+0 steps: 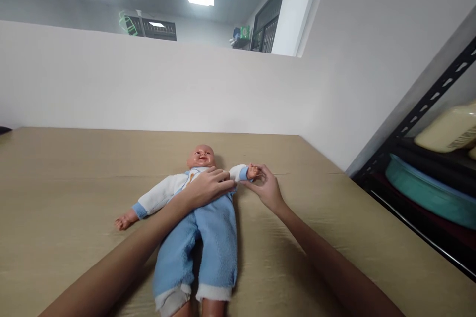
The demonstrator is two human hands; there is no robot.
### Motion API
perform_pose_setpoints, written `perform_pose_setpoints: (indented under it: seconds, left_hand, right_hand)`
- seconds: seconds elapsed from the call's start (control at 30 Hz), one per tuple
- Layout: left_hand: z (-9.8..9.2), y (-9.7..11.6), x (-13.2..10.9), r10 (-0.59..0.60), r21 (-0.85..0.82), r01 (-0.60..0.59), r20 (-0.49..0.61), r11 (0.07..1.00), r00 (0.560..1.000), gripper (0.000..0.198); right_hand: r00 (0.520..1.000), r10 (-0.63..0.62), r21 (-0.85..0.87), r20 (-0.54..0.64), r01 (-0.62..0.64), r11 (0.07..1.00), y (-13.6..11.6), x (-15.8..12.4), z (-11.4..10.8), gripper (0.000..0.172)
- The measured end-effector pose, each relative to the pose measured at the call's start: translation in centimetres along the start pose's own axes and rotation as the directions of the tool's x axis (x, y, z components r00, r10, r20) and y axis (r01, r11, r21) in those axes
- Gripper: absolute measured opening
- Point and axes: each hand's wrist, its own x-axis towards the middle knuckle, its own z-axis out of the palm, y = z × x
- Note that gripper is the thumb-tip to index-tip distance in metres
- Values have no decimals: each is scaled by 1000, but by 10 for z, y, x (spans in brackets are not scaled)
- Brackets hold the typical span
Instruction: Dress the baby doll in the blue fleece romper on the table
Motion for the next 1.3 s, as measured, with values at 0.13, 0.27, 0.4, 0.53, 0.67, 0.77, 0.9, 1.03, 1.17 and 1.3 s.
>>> perform_pose_setpoints:
  seconds: [0.13,0.27,0.4,0.53,0.67,0.77,0.9,1.03,1.17,1.3]
  left_hand:
    - [-1,3,-10,76,-33,-78,-49,996,996,44]
    - [-1,5,-6,-100,-227,68,-134,972,986,40]
    - [0,2,6,-403,-621,272,-78,735,912,47]
    - [2,-6,10,-431,-782,339,100,523,897,47]
    - [5,-12,9,-398,-775,304,74,554,914,40]
    - [4,-15,5,-399,-729,297,36,616,916,38]
    - [0,-18,0,-341,-598,315,74,737,937,36]
    - [3,-18,-1,-346,-484,325,48,812,937,30]
    - [12,-15,3,-399,-464,361,17,809,917,27]
    - [19,-15,6,-447,-482,400,19,780,894,24]
  right_hand:
    - [978,-147,-162,145,170,972,-8,-10,27,24]
    - [958,-198,-115,206,225,968,-12,-26,34,37]
    - [947,-183,38,265,179,983,-8,-35,33,39]
    - [978,-19,228,206,-29,973,-1,-37,45,36]
    - [981,73,369,182,-137,919,-1,-34,52,38]
    - [983,87,438,160,-150,887,-4,-33,51,38]
    - [988,119,411,98,-149,899,-5,-34,50,38]
    - [968,249,472,30,-233,850,1,-35,55,46]
    - [923,377,538,74,-356,764,7,-33,59,53]
    - [914,398,525,72,-374,764,14,-28,62,56]
